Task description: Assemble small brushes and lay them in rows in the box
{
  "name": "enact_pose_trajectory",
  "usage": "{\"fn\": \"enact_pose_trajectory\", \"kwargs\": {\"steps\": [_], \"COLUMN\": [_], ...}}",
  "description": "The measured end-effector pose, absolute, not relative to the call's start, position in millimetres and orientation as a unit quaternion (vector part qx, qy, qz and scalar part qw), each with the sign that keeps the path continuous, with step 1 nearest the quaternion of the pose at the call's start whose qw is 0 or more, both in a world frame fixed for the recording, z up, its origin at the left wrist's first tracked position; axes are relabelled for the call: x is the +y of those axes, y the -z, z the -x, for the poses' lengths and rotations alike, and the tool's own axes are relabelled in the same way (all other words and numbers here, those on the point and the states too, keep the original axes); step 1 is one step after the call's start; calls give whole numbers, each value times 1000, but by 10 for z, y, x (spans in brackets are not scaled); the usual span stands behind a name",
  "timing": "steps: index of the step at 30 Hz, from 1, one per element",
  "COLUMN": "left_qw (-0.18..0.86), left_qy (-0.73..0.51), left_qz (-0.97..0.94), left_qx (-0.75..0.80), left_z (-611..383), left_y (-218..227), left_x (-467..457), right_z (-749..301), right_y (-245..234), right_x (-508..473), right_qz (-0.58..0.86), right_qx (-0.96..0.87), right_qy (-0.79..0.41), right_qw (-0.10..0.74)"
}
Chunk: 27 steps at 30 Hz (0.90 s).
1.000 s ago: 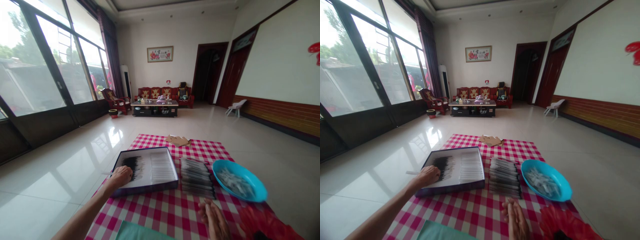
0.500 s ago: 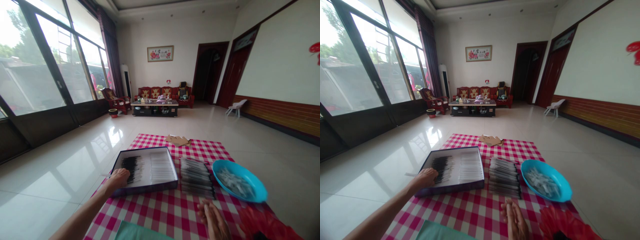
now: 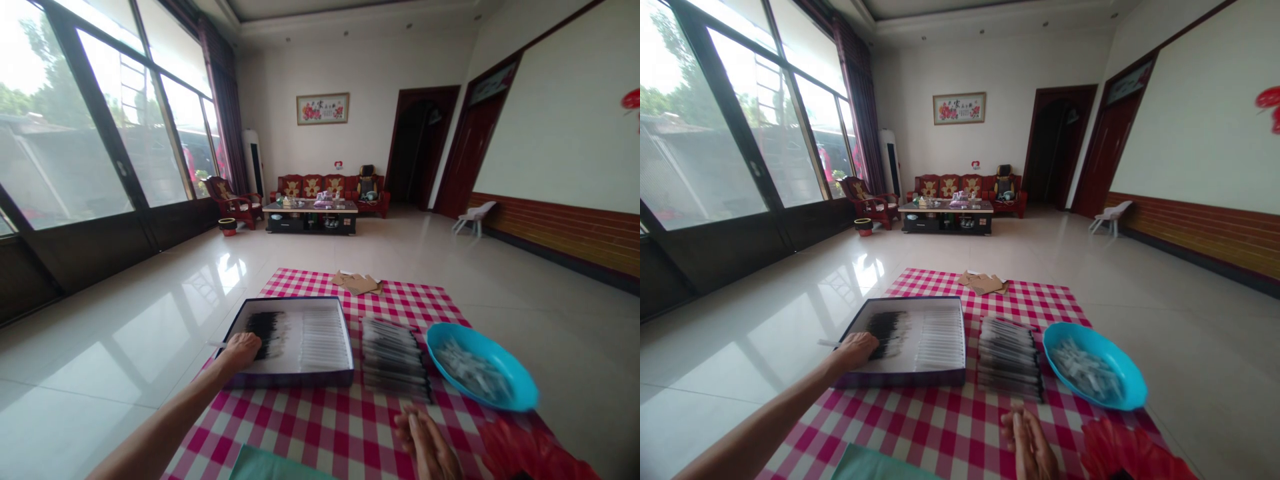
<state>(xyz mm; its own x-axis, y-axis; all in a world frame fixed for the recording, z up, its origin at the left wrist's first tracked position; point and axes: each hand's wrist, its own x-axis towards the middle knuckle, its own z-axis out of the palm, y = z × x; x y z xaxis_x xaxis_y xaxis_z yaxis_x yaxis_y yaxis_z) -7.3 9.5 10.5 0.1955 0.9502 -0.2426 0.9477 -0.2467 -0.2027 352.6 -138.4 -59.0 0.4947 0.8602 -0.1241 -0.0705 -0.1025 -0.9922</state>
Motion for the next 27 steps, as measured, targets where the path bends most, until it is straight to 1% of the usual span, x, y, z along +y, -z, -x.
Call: {"fn": "enact_pose_trajectory", "kwargs": {"steps": [4,11,16,20,21,22,24,26,27], "left_qw": [11,5,-19,-70,-106,-183,-370,-566,-647], "left_qy": [-146,-112,-42,40,74,135,234,295,316], "left_qz": [770,788,815,858,869,871,829,720,650], "left_qx": [-621,-606,-578,-508,-478,-435,-348,-273,-244], "left_z": [74,71,-244,-733,-862,-990,-1240,-1480,-1593], "left_y": [-106,-110,-191,-364,-402,-426,-418,-332,-268], "left_x": [89,81,53,-204,-295,-386,-558,-699,-756], "right_z": [-3502,-3527,-3562,-3581,-3579,-3573,-3547,-3506,-3483], "right_y": [537,588,670,786,809,822,805,730,679], "right_x": [-1394,-1387,-1392,-1375,-1373,-1374,-1388,-1418,-1438], "right_qz": [639,625,620,619,609,600,586,576,567], "right_qx": [-320,-317,-332,-323,-321,-322,-335,-363,-383], "right_qy": [-379,-399,-400,-404,-408,-408,-401,-393,-396], "right_qw": [588,591,587,591,599,608,619,618,613]}}
